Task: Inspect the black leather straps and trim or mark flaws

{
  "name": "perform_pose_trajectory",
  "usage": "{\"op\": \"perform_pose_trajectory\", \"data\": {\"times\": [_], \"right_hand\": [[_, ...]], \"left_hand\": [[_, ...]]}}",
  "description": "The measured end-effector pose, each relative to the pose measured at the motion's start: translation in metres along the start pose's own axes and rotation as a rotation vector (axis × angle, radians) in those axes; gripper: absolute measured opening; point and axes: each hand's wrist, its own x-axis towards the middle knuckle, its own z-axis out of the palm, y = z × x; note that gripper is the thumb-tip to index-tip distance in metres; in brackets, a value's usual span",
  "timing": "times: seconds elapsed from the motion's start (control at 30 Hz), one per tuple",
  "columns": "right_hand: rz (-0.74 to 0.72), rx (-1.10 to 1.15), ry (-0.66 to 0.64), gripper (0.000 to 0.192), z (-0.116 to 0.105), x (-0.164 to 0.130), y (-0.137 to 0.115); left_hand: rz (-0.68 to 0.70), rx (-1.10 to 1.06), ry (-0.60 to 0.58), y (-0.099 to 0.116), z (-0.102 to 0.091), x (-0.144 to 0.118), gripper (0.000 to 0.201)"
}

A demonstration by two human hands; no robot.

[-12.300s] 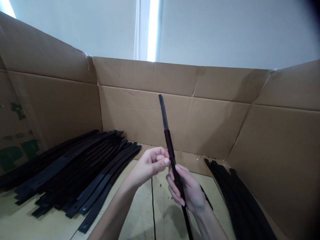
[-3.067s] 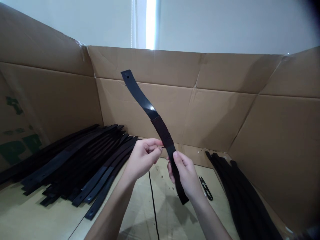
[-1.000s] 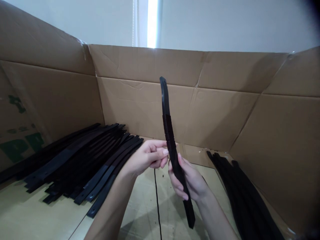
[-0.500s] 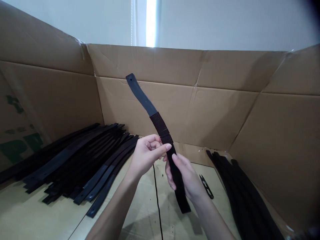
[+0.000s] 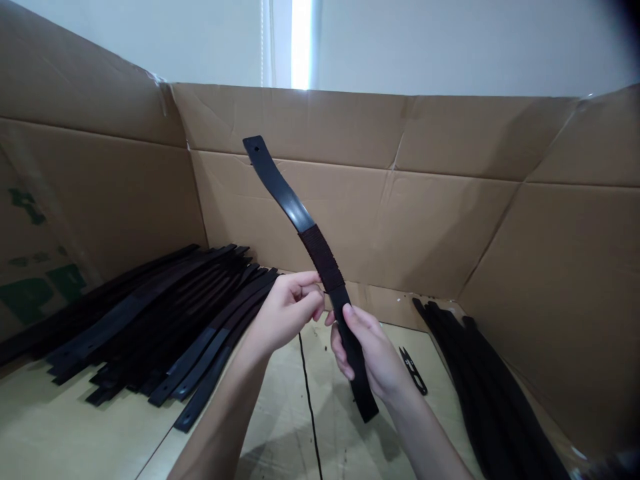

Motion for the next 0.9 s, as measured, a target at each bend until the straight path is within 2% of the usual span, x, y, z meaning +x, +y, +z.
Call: {"op": "perform_pose_trajectory", "data": {"times": [0.13,0.3,0.4,0.5,0.6,0.7,0.77,0.9], "right_hand": [[0.023,0.021,-0.039,0.036,-0.002,-0.001,0.000],[0.077,0.153,-0.122,0.034,-0.007,-0.003,-0.004],[0.136,0.299,-0.255,0.035,-0.010,-0.002,-0.004],[0.186,0.419,-0.453,0.037,-0.011,-0.001,-0.002],[0.219,0.440,-0.556,0.041,-0.007,-0.002,0.000],[0.220,0.335,-0.461,0.044,-0.003,-0.002,0.001],[0.199,0.277,-0.369,0.045,-0.002,-0.001,0.000],[0.122,0.195,-0.181,0.046,-0.006,0.001,0.000]], "left_hand": [[-0.009,-0.025,0.043,-0.004,0.003,0.002,0.020],[-0.031,-0.145,0.011,-0.008,0.004,0.001,0.016],[-0.057,-0.277,-0.093,-0.011,0.003,0.002,0.024],[-0.072,-0.388,-0.216,-0.015,0.000,0.004,0.033],[-0.062,-0.444,-0.223,-0.020,-0.002,0.006,0.030],[-0.019,-0.453,-0.205,-0.021,-0.002,0.005,0.022],[0.014,-0.387,-0.163,-0.017,0.000,0.004,0.021],[0.052,-0.148,0.028,-0.011,0.005,0.002,0.020]]}}
